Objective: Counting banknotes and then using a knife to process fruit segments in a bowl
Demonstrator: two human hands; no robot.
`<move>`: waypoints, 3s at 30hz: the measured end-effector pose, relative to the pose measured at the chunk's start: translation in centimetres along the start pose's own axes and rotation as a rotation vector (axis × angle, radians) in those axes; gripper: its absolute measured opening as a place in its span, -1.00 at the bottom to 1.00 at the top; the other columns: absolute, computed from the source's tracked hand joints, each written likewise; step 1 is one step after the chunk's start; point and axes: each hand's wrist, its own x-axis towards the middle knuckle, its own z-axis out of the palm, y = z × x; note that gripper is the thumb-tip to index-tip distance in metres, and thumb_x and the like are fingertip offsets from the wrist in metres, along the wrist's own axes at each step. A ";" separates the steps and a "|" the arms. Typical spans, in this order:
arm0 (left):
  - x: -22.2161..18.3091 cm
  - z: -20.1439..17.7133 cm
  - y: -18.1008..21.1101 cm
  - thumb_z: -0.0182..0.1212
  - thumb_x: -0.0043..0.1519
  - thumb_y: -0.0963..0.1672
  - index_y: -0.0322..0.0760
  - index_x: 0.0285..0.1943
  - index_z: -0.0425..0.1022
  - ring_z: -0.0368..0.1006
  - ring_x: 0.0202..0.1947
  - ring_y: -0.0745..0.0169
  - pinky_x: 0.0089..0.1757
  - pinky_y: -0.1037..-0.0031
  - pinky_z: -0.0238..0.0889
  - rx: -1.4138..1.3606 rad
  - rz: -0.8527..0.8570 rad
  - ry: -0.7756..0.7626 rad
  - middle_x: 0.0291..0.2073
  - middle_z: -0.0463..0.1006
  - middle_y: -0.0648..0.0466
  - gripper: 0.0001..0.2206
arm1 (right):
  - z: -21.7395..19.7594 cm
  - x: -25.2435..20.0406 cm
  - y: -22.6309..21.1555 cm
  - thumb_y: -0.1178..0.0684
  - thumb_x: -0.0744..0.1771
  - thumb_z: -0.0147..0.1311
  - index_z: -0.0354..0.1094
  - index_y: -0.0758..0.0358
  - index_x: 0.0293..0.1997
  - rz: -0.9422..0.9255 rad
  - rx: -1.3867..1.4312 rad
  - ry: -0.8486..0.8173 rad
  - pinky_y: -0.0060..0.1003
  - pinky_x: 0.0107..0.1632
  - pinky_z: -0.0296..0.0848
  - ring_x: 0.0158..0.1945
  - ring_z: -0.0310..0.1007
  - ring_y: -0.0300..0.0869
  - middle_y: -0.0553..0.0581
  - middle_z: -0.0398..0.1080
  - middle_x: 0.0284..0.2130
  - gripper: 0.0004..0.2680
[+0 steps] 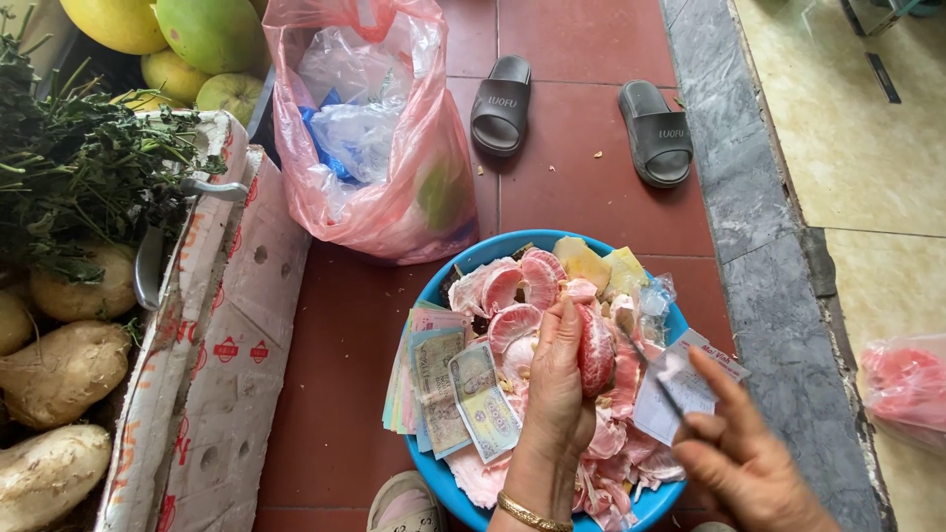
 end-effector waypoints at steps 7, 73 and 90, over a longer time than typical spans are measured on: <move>-0.9 1.4 0.9 0.10 0.33 0.01 -0.14 0.07 0.42 0.43 -0.16 0.30 -0.08 0.45 0.34 0.044 0.108 0.038 -0.13 0.52 0.03 -0.74 | 2.3 -1.4 1.2 0.01 0.23 0.29 0.06 -0.45 0.56 0.214 -0.549 0.117 -0.52 -0.19 0.35 -0.45 0.27 -0.26 0.06 0.49 -0.44 -0.31; -0.3 0.5 -2.5 0.16 0.31 0.03 -0.15 0.08 0.40 0.33 -0.41 0.45 -0.35 0.60 0.23 0.136 0.328 -0.060 -0.32 0.45 0.16 -0.70 | 6.0 1.4 -2.4 0.00 0.26 0.25 0.26 -0.23 0.50 0.091 -0.385 0.227 -0.45 -0.33 0.19 -0.49 0.12 -0.24 0.01 0.18 -0.59 -0.44; -1.0 0.9 0.2 0.18 0.33 -0.04 -0.28 0.06 0.47 0.44 -0.38 0.37 -0.29 0.59 0.33 0.053 0.050 -0.204 -0.29 0.53 0.05 -0.74 | -1.0 3.2 -4.3 0.06 0.38 0.00 0.33 0.24 0.30 -0.072 0.101 0.411 -0.42 -0.57 0.07 -0.68 0.08 -0.10 0.27 0.16 -0.60 -0.68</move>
